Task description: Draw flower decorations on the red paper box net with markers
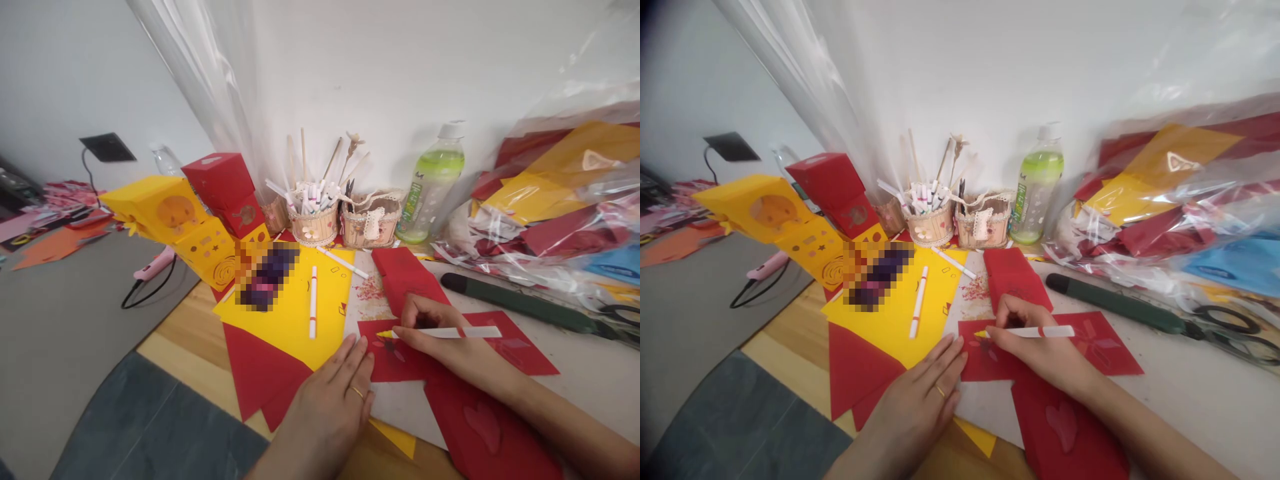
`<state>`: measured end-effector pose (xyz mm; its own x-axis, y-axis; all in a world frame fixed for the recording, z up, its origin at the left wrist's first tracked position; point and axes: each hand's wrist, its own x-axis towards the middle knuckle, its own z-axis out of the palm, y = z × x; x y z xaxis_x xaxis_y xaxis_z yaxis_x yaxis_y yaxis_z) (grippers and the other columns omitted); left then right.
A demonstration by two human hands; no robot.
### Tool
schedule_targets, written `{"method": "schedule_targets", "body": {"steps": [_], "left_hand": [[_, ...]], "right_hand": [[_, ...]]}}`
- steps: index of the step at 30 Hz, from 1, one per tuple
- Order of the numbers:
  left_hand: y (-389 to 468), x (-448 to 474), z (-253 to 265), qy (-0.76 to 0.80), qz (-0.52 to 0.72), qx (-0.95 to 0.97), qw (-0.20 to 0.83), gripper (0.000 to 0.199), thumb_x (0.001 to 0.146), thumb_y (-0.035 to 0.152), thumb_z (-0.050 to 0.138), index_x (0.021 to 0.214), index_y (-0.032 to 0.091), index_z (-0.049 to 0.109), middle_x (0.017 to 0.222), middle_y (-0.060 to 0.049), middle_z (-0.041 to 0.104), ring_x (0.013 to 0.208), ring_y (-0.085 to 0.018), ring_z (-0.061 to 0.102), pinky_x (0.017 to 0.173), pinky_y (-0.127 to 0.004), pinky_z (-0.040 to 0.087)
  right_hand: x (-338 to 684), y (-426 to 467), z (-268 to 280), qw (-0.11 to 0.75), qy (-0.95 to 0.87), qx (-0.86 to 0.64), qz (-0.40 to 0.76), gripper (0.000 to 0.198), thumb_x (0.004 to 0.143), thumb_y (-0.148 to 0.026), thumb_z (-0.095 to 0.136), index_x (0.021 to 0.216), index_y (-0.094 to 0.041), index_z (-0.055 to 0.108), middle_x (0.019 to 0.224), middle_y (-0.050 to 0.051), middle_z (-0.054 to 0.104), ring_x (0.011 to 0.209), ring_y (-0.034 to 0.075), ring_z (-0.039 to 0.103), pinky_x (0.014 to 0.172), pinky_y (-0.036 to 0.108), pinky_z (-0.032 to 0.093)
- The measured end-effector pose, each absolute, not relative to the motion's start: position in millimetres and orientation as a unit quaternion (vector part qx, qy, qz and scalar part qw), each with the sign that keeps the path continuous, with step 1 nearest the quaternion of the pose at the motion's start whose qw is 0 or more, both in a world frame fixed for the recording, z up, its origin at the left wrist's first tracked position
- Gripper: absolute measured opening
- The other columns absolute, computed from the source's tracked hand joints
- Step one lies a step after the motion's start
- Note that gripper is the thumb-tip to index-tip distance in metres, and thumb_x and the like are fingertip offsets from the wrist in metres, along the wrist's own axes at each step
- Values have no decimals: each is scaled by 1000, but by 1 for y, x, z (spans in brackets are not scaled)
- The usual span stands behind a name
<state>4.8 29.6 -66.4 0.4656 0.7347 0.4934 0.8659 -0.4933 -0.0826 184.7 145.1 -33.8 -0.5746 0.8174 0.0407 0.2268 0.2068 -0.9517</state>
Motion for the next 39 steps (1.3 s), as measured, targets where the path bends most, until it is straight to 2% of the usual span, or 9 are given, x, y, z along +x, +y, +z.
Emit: {"method": "schedule_targets", "body": {"steps": [21,39], "left_hand": [[31,4,-70,-477,-217,-836,160,31,91,17,39,114,4,55,122,-13,57,121,-24,46,92,-29,50],[30,4,-73,-478,-214,-838,154,32,91,18,40,117,4,53,125,-13,55,126,-23,39,95,-29,48]], "right_hand": [[184,143,-30,271,-719,-391,507,27,78,-33,60,61,-20,43,58,-3,50,53,11,42,48,23,31],[182,144,-28,266,-723,-396,500,26,78,-34,59,62,-20,44,60,-1,55,54,12,45,48,24,34]]}}
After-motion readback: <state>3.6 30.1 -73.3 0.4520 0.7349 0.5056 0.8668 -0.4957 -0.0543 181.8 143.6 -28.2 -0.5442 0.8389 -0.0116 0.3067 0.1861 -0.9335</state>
